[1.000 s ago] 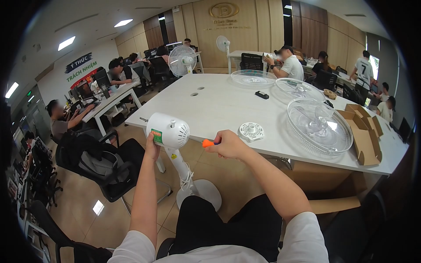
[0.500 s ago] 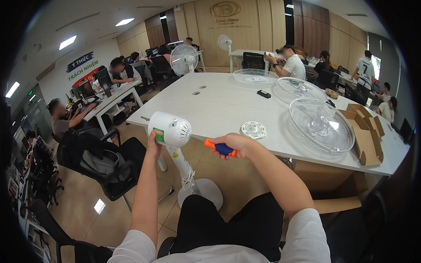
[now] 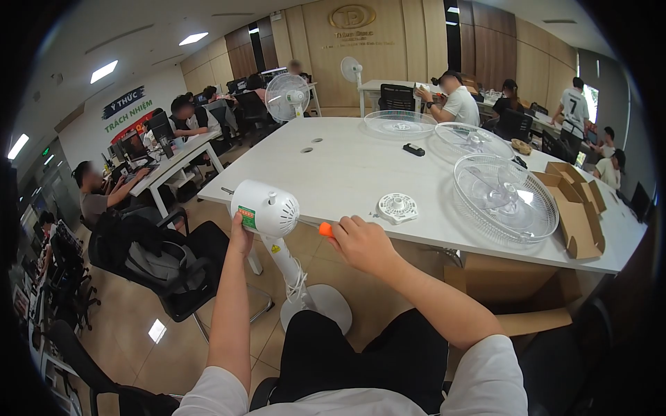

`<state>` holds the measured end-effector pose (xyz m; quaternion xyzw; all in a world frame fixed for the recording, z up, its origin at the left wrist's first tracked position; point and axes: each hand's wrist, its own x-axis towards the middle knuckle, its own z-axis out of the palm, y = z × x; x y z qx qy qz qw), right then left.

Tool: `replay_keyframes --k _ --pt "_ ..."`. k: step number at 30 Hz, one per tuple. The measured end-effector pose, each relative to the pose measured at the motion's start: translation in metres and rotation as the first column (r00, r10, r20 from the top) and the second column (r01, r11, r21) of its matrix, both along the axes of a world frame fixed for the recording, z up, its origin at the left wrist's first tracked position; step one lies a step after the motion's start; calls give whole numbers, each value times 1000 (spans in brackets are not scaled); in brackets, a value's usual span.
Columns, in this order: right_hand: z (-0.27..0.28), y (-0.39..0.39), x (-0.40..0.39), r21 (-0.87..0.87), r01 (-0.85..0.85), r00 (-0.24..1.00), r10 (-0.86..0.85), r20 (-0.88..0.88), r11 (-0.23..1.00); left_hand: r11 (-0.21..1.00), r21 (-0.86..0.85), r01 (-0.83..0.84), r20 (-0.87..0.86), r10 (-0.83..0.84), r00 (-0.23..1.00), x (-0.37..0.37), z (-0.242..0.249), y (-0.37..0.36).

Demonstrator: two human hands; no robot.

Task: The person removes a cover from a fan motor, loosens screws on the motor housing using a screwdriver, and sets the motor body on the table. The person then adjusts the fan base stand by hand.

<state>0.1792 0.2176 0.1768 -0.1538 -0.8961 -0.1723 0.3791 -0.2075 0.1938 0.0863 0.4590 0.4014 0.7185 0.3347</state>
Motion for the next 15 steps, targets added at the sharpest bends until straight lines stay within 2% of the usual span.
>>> replay_keyframes --k 1,2,3,4,5,6,7,8,9,13,15 --pt "-1 3 -2 3 -2 1000 2 -1 1000 1000 4 -1 10 1 1000 -2 -2 3" --pt "-4 7 -4 -216 -81 995 67 -69 973 1000 4 -2 19 2 1000 -5 -5 4" --pt "-5 9 -6 -418 -168 982 116 -148 893 1000 4 -5 18 5 1000 -4 -3 2" --pt "8 7 -6 -418 -170 982 118 -148 892 1000 9 -12 59 12 998 -1 0 0" --pt "25 6 -4 -888 -171 984 35 -172 426 1000 11 -17 101 16 995 2 2 -2" --pt "38 7 -4 -962 -147 989 -45 -141 -229 1000 12 -16 100 15 995 3 2 -2" --pt "39 16 -4 -962 -149 989 -45 -142 -229 1000 6 -25 117 24 993 2 2 -2" --pt "33 30 -2 -837 -185 979 -24 -202 -515 999 -1 -32 132 32 991 2 1 -2" --pt "31 37 -2 -633 -190 964 -21 -264 -750 1000 2 -30 131 30 991 2 0 -3" --pt "27 33 -3 -544 -182 957 -20 -290 -819 999 36 -16 108 12 994 -1 -2 3" --pt "28 13 -2 -830 -317 947 -102 -306 -460 998 49 -30 115 25 993 -5 -3 5"
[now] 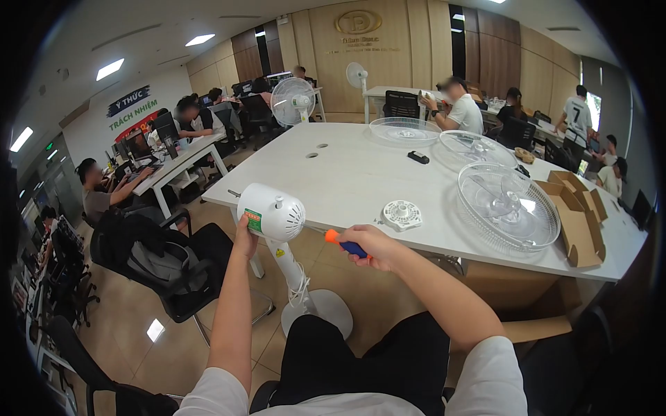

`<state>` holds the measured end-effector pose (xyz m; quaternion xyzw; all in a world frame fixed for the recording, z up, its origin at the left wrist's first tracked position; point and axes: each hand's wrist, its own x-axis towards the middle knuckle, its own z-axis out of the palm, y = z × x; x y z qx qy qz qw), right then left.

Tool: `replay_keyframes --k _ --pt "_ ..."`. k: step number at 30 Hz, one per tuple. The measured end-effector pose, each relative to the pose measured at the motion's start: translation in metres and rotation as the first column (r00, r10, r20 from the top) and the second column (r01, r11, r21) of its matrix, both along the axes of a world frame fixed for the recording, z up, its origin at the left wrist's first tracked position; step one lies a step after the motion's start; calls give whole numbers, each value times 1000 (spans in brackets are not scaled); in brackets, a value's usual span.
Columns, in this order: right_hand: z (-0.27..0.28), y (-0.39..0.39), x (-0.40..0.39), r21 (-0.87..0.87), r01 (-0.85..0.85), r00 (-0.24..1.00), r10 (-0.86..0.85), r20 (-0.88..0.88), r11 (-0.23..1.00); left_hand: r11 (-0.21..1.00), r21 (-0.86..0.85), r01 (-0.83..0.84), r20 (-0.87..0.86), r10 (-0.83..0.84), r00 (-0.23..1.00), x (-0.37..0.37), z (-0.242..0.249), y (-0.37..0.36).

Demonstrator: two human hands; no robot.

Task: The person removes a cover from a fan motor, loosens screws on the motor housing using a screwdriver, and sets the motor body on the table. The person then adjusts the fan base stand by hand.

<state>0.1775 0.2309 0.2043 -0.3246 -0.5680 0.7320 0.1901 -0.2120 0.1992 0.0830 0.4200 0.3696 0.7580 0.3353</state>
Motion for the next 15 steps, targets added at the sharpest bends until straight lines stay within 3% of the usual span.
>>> replay_keyframes --k 1,2,3,4,5,6,12,13,14,15 --pt "-8 1 2 3 -4 1000 4 5 1000 999 -35 25 -45 -26 999 -2 -1 0" --pt "-20 7 6 288 -22 998 5 58 957 996 -71 49 -90 -55 994 -4 -1 0" --pt "-23 6 7 547 -55 994 -7 111 835 997 -68 46 -85 -51 995 -3 1 0" --pt "-26 4 9 548 -62 993 -4 118 834 999 -32 39 -55 -41 998 -1 2 -1" --pt "-29 1 11 911 30 998 -59 -5 412 999 3 32 -26 -32 999 1 2 -2" --pt "-29 -1 13 981 132 990 -36 -138 -140 1000 5 29 -18 -29 999 1 2 -1" --pt "-41 -5 9 943 -72 964 -267 -18 -326 999 -30 10 -41 -11 999 1 3 -1" --pt "-36 -4 8 942 -70 966 -259 -19 -327 997 -67 31 -69 -35 997 -2 0 1" --pt "-30 -3 8 927 -64 967 -207 149 368 993 -106 51 -98 -62 993 -7 -3 1" --pt "-24 -1 8 463 -66 969 -55 243 884 993 -105 46 -103 -57 993 -6 0 -1"
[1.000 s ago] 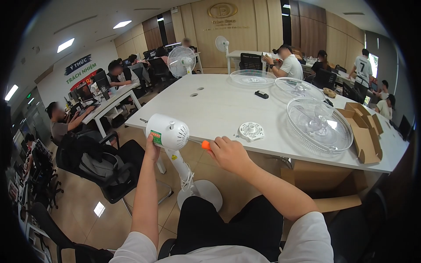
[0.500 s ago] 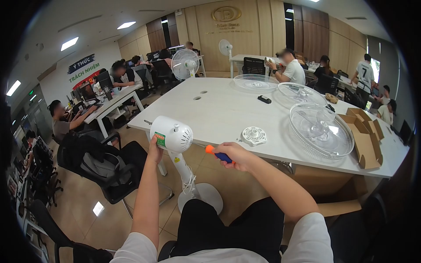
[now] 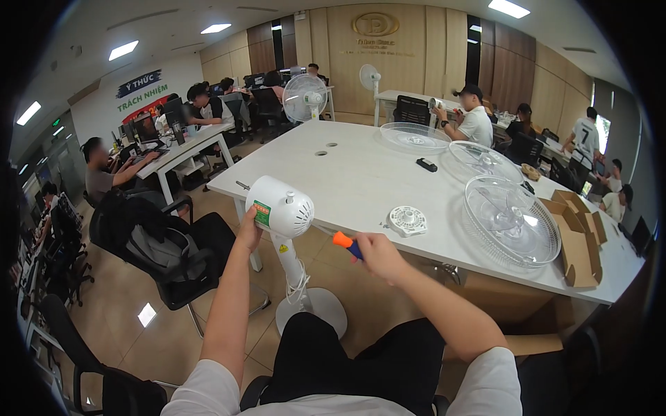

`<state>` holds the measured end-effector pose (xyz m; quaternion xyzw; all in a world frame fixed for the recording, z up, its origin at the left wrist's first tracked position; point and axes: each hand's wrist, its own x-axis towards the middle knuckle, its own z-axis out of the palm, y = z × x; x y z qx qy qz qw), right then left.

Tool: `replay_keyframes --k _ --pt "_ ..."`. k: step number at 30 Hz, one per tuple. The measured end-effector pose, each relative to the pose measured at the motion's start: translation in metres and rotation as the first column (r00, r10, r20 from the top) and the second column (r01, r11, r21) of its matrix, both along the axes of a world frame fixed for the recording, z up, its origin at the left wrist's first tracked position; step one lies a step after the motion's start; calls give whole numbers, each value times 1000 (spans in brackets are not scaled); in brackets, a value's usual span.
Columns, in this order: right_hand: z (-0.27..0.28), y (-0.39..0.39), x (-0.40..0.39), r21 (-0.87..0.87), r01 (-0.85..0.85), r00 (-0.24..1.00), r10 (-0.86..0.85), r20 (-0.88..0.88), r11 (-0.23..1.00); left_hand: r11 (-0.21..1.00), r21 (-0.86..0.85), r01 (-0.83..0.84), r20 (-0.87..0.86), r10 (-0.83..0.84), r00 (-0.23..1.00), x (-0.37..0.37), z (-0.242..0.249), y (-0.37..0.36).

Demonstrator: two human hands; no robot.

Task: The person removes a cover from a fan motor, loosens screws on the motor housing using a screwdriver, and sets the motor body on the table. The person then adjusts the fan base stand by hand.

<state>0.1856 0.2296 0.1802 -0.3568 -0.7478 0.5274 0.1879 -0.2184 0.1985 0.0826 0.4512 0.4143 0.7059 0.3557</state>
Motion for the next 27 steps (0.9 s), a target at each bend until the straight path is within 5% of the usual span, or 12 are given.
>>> replay_keyframes --k 1,3,7,10,11,12,13,15,19,21,25,27 --pt "0 2 0 1 -3 1000 3 -6 1000 1000 14 -1 21 0 1000 3 2 -1" --pt "0 7 3 -318 -18 994 -19 -112 948 1000 28 1 38 -2 999 9 3 -2" --pt "12 5 4 -712 -99 968 -98 -231 696 994 61 -85 104 79 991 9 2 3" --pt "17 -9 7 -534 -116 956 -53 -290 838 997 54 -48 51 45 998 1 0 4" --pt "7 -9 11 -45 -64 978 54 -201 997 999 50 -3 13 3 1000 -1 -1 4" --pt "3 -10 14 459 -56 993 99 -70 887 999 48 -1 11 0 1000 0 -1 5" --pt "2 -10 16 455 -52 993 95 -73 889 999 47 -16 18 15 1000 2 -1 5" --pt "2 -13 21 900 -115 993 46 106 420 999 42 -31 23 30 999 3 -2 4" --pt "0 -18 20 940 -145 984 -53 169 308 998 36 -44 39 42 998 2 -3 5" --pt "-2 -17 16 832 -28 997 74 -16 554 998 22 -52 33 51 998 3 -1 3" --pt "20 -14 14 513 -61 998 43 47 856 995 33 -89 42 88 995 7 4 -2" --pt "32 -13 12 -35 -43 999 42 -16 998 996 35 -78 37 77 996 8 8 -3"
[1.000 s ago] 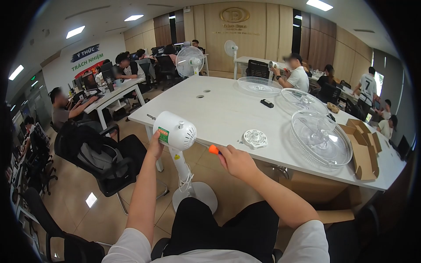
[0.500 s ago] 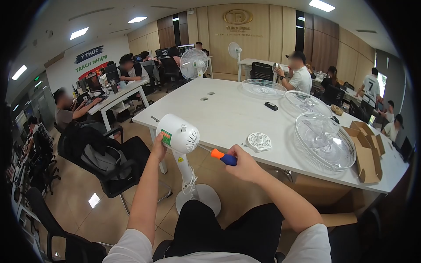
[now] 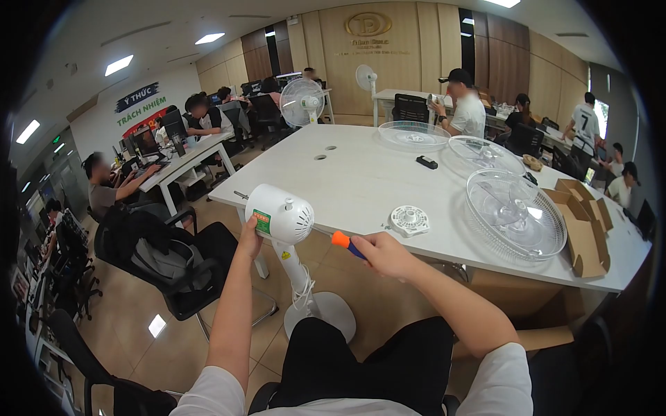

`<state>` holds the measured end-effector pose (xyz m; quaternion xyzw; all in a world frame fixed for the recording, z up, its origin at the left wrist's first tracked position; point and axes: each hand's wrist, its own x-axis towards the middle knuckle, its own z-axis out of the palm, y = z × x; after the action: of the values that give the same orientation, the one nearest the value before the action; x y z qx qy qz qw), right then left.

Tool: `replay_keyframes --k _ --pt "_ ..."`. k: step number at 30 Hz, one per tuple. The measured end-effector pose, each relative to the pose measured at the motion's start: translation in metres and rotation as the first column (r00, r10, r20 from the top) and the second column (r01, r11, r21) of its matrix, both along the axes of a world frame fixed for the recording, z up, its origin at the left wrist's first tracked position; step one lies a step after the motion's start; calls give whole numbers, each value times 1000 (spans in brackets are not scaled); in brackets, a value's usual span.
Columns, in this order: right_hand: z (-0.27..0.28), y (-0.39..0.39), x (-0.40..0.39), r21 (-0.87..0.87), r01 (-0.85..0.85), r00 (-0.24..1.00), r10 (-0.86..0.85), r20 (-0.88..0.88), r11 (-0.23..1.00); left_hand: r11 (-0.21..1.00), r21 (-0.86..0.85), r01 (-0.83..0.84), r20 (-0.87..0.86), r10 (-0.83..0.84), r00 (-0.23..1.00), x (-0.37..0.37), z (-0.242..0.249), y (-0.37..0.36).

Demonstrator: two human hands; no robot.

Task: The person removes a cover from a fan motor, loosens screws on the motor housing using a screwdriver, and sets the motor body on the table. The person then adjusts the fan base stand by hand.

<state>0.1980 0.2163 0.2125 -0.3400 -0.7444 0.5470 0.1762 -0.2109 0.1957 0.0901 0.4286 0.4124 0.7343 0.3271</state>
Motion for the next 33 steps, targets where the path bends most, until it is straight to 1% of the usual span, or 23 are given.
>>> replay_keyframes --k 1,2,3,4,6,7,9,12,14,16,19,21,22,24,25,26,27,28,29,30,31,32,33 --pt "4 5 1 0 2 1000 -2 -2 1000 1000 -7 -3 -5 3 1000 1 3 -1" --pt "8 12 3 -195 -20 1000 15 -26 981 1000 -14 -8 -9 8 1000 3 5 -3" --pt "10 17 5 -381 -46 998 27 -54 924 1000 -15 -6 -10 6 1000 -1 1 -1" --pt "9 24 5 -380 -44 998 25 -55 924 1000 -7 5 -23 -6 1000 -4 -1 1" --pt "3 41 5 -703 -131 989 47 -137 699 1000 5 19 -37 -18 999 -4 -1 4" --pt "0 45 5 -702 -130 989 45 -138 700 1000 7 14 -27 -14 1000 -1 1 3" --pt "-5 49 6 -809 -186 977 13 -215 558 1000 12 10 -22 -10 1000 2 4 1" --pt "-11 46 7 -830 -205 970 -8 -244 519 1000 28 10 -43 -9 999 0 4 2" --pt "-15 43 9 -846 -223 964 -19 -266 485 999 -25 25 -44 -26 999 -5 2 4" --pt "-18 40 9 -857 -243 957 -30 -288 455 999 -18 27 -46 -28 999 -4 3 2" --pt "-17 31 13 -829 -249 952 -33 -306 501 1000 -23 11 -34 -12 999 -1 4 3" --pt "-11 24 22 -651 -162 974 16 -225 741 999 -37 -8 -24 7 1000 -3 0 5" --pt "-15 27 27 -651 -163 975 19 -222 742 1000 15 -17 -37 17 999 -9 -8 9" --pt "-29 30 41 -579 -187 943 -21 -333 793 997 65 -30 -39 33 999 -22 -29 18" --pt "-34 26 44 -583 -183 946 -20 -324 792 994 16 -110 -145 111 983 -28 -38 20" --pt "-39 20 48 -506 -128 940 -59 -337 853 981 -25 -192 -252 180 951 -32 -50 22" --pt "-42 17 52 -423 -68 930 -96 -355 904 981 -28 -192 -245 179 953 -22 -52 17" --pt "-44 16 55 -426 -65 932 -97 -349 903 964 -169 -207 -396 126 910 -5 -49 5" --pt "-46 16 57 -271 88 940 -169 -295 959 923 -303 -239 -532 45 846 11 -47 -2" --pt "-48 17 60 -100 231 935 -249 -254 968 921 -307 -237 -530 41 847 22 -51 -4" --pt "-53 25 64 -103 233 934 -252 -253 967 944 -271 -189 -483 36 875 31 -56 -4" --pt "-63 42 71 14 376 881 -353 -316 927 963 -231 -139 -436 26 899 38 -59 -4" --pt "-72 60 80 122 514 812 -436 -389 849 963 -232 -133 -436 19 900 42 -61 -2"
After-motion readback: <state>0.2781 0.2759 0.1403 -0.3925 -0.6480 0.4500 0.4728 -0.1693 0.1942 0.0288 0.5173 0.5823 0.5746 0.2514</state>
